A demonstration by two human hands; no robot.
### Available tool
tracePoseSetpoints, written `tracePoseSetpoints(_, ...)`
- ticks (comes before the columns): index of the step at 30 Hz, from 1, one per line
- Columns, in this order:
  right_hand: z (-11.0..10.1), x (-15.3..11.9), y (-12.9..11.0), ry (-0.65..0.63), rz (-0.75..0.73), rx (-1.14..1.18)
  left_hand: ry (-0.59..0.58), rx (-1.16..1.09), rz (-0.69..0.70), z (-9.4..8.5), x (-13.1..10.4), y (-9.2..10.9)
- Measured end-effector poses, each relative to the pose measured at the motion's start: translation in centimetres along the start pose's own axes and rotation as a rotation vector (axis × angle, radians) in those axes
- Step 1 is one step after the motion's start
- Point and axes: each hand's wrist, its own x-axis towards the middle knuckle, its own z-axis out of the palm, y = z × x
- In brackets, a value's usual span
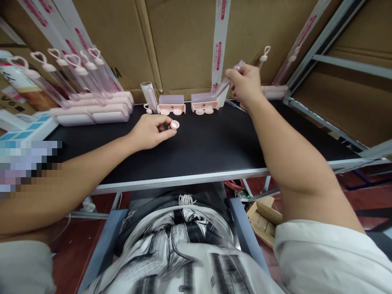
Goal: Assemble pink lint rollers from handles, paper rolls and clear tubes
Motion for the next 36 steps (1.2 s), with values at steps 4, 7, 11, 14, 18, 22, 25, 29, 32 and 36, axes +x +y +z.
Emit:
tracePoseSetpoints(4, 3.7, -2.9, -3.9, -0.128, 0.170, 0.293, 0.031, 0.017, -0.005, 0.0, 0.0, -0.1)
tracePoseSetpoints(7, 5.4, -4.8, -5.9, -0.283, 0.083, 0.340, 0.046, 0.010, -0.011, 0.0, 0.0, -0.1)
tracePoseSetpoints(11, 5.5, -5.6, -6.4, -0.332, 0.013, 0.279, 0.077, -0.014, -0.017, -0.1, 0.0, 0.1)
tracePoseSetpoints(14, 5.5, -5.6, -6.3, -0.381, 0.017, 0.234, 0.080, 0.009, -0.006, -0.2, 0.1, 0.1)
tracePoseSetpoints(18, 5.9, -5.9, -6.4, -0.487, 0.031, 0.171, 0.101, 0.050, 0.030, -0.1, 0.1, -0.2)
tracePoseSetpoints(22, 6.1, -6.0, -6.4, -0.552, 0.112, 0.208, 0.117, 0.034, 0.039, -0.2, 0.1, -0.5)
tracePoseSetpoints(25, 6.1, -5.9, -6.1, -0.577, 0.160, 0.222, 0.120, 0.022, 0.005, -0.3, 0.2, -0.6)
tracePoseSetpoints(29, 6.4, -5.9, -5.3, -0.596, 0.062, 0.120, 0.119, 0.030, -0.010, -0.5, 0.2, -0.8)
tracePoseSetpoints(32, 6.7, -5.9, -4.7, -0.611, -0.076, -0.045, 0.095, 0.035, -0.010, -0.6, 0.2, -1.0)
tracePoseSetpoints(36, 7.4, -6.1, -4.5, -0.757, -0.220, -0.299, 0.030, 0.024, 0.022, -0.4, 0.1, -1.1)
